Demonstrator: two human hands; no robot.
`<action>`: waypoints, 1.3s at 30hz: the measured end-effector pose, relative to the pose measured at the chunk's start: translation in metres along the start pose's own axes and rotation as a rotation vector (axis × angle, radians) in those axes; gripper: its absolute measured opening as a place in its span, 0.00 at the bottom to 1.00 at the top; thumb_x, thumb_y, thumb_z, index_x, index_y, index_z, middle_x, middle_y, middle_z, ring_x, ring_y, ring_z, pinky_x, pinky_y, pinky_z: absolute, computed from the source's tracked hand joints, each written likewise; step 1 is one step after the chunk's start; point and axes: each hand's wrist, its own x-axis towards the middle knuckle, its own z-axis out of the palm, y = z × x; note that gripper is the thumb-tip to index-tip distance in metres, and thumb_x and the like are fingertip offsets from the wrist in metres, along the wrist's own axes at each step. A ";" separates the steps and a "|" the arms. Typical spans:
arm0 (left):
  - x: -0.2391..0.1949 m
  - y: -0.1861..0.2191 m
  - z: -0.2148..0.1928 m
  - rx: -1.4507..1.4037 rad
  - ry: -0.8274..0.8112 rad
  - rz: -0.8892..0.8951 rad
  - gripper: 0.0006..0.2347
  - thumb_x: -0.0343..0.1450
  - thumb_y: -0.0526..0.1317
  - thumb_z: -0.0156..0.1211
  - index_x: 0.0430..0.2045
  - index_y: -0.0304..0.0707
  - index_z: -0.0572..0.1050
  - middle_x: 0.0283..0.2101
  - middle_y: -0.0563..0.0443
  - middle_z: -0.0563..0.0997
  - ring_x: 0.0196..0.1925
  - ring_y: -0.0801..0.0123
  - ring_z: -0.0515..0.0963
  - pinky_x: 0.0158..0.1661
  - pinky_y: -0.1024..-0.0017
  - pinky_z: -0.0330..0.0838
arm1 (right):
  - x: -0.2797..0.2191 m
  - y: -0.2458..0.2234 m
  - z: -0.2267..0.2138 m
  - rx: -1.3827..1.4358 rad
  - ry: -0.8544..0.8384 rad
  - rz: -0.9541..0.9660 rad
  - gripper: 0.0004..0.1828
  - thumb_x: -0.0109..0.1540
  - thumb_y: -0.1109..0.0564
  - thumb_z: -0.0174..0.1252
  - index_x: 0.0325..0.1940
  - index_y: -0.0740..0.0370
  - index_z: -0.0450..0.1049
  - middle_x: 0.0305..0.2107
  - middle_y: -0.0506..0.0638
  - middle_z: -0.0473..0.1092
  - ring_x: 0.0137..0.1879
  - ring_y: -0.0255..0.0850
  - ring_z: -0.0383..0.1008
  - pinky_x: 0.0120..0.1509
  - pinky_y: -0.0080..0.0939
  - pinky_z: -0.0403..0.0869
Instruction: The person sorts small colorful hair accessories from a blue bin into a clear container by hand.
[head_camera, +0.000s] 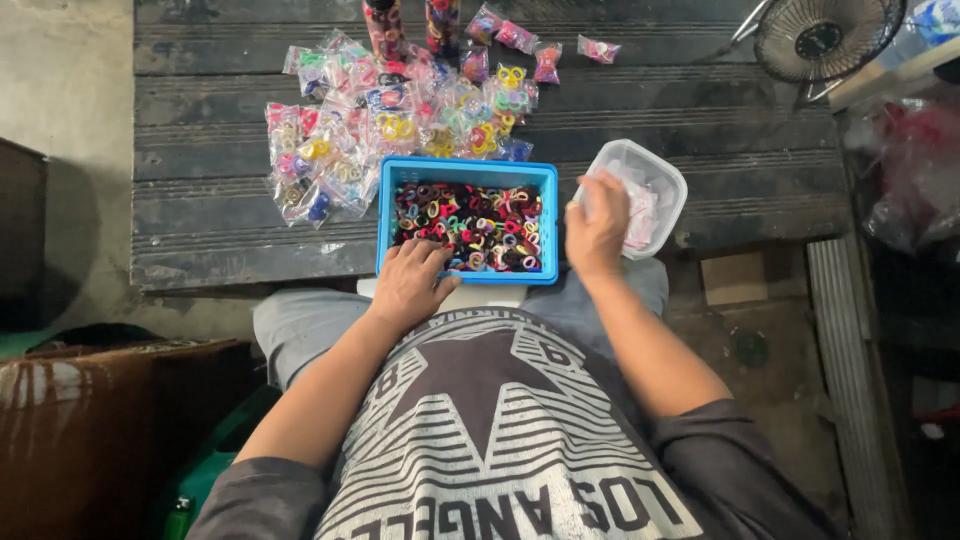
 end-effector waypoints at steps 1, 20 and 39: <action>-0.003 0.001 0.000 0.003 0.007 -0.004 0.20 0.68 0.58 0.60 0.46 0.49 0.78 0.44 0.53 0.79 0.52 0.59 0.78 0.50 0.60 0.70 | -0.005 0.017 0.003 0.004 0.000 -0.008 0.17 0.55 0.66 0.62 0.49 0.62 0.77 0.45 0.58 0.73 0.58 0.57 0.73 0.66 0.55 0.69; -0.006 0.003 -0.001 -0.063 0.008 -0.162 0.18 0.67 0.51 0.62 0.49 0.48 0.75 0.45 0.51 0.76 0.32 0.55 0.83 0.33 0.62 0.78 | -0.003 0.109 0.015 -0.350 -0.757 0.729 0.24 0.58 0.48 0.62 0.59 0.45 0.76 0.44 0.48 0.73 0.57 0.49 0.76 0.61 0.51 0.73; 0.002 0.008 -0.006 0.055 -0.043 -0.167 0.18 0.69 0.52 0.55 0.48 0.45 0.77 0.44 0.49 0.79 0.40 0.55 0.84 0.34 0.64 0.79 | 0.003 0.073 -0.001 -0.226 -0.391 0.688 0.14 0.66 0.49 0.52 0.45 0.58 0.77 0.38 0.58 0.77 0.51 0.58 0.77 0.58 0.60 0.75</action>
